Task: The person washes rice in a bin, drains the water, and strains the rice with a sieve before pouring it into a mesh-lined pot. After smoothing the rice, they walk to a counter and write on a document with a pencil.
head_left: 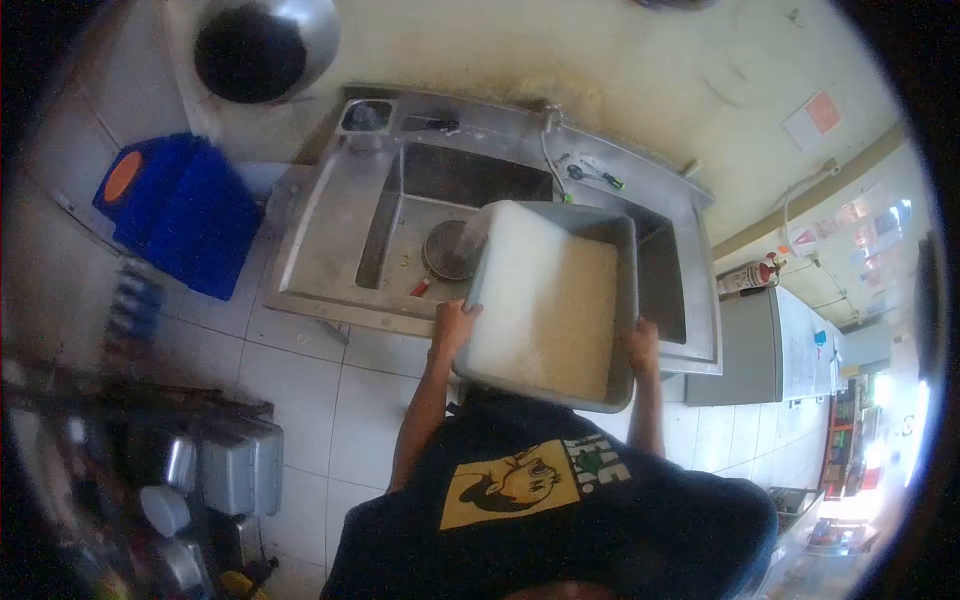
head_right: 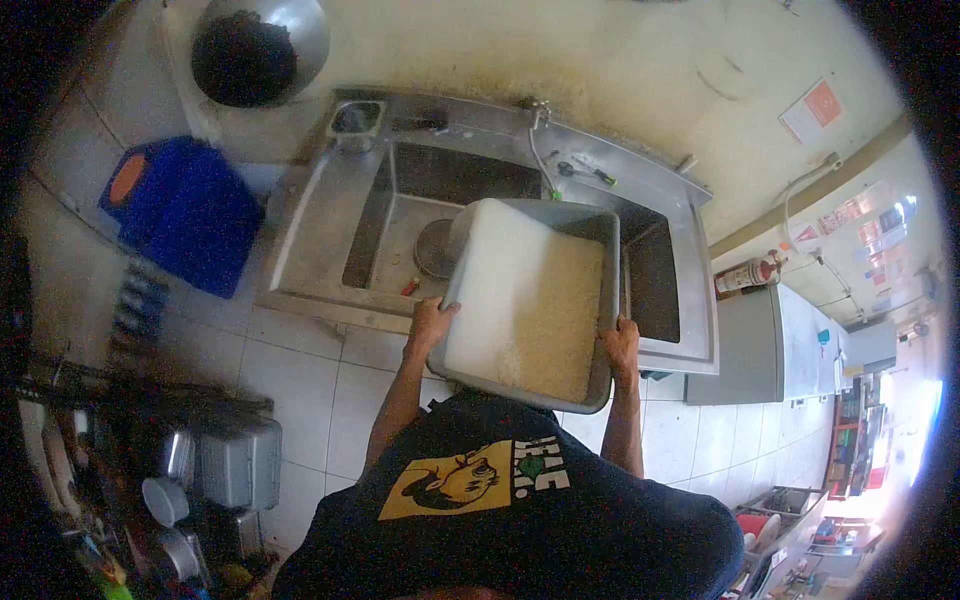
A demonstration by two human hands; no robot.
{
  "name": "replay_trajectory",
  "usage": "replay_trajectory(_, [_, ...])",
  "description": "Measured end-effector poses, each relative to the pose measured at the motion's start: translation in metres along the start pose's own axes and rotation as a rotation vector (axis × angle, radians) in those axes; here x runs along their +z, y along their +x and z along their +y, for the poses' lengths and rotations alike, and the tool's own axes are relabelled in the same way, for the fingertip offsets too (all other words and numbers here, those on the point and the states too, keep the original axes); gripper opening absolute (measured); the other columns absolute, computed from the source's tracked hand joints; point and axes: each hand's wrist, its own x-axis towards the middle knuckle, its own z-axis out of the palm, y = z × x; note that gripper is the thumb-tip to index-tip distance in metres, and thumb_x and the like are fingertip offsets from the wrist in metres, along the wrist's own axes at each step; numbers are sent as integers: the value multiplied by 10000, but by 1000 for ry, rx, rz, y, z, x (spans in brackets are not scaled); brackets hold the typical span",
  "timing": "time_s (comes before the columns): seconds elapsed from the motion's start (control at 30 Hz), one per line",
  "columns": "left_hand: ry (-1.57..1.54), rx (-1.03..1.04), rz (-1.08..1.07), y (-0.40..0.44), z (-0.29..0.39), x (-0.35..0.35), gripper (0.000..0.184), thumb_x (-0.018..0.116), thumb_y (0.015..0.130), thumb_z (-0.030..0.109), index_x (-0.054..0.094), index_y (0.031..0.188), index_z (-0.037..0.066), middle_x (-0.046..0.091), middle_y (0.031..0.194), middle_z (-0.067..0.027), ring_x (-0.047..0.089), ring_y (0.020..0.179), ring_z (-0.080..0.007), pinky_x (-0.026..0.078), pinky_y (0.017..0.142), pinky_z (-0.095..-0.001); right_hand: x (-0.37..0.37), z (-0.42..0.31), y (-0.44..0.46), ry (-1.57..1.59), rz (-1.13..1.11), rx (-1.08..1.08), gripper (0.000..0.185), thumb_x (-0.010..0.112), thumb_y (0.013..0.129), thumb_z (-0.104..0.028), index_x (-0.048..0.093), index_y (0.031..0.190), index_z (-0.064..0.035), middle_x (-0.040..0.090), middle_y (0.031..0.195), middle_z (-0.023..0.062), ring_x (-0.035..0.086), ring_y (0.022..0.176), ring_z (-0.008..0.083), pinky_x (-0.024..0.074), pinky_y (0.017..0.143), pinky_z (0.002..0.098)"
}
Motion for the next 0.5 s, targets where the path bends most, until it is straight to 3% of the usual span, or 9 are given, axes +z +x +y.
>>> replay_trajectory(0.1, [28,-2,25,2,-3,-1,529,681,791,398,652,991,-91,653,936,-284,615,951,-414,466,864,-455,2,-2,-3,41,24,6,204,571,672,-116,572,768,65,572,660,148,543,651,206,457,608,380])
replay_trajectory(0.17, [25,-26,18,2,2,-7,550,683,786,412,650,1009,-90,652,958,-285,607,977,-414,460,882,-452,8,23,2,-203,133,-289,235,572,676,-123,574,804,75,589,698,196,566,669,243,469,643,403])
replay_trajectory(0.2, [80,-23,-1,3,3,-9,561,683,782,418,651,1023,-88,650,978,-287,604,996,-412,459,890,-448,9,26,1,-202,134,-282,235,572,676,-123,574,804,75,589,698,196,566,669,243,469,643,403])
replay_trajectory(0.27, [138,-19,-22,1,5,-11,572,684,779,424,651,1036,-86,647,998,-290,601,1014,-410,457,898,-445,3,-4,-7,10,62,-14,249,575,679,-128,571,819,77,591,711,218,574,675,280,473,667,416])
replay_trajectory(0.4, [71,-38,-10,6,-5,-9,582,688,783,410,635,1092,-81,643,1044,-289,593,1058,-389,453,925,-429,4,-7,-6,76,35,52,249,585,668,-133,562,804,74,598,717,218,572,674,289,474,673,414])
replay_trajectory(0.5, [47,-63,-38,5,-2,-14,587,691,786,394,620,1118,-85,650,1037,-281,610,1038,-371,457,927,-413,1,-18,-8,-88,48,-4,251,588,653,-141,553,784,70,598,712,214,572,674,279,474,667,413])
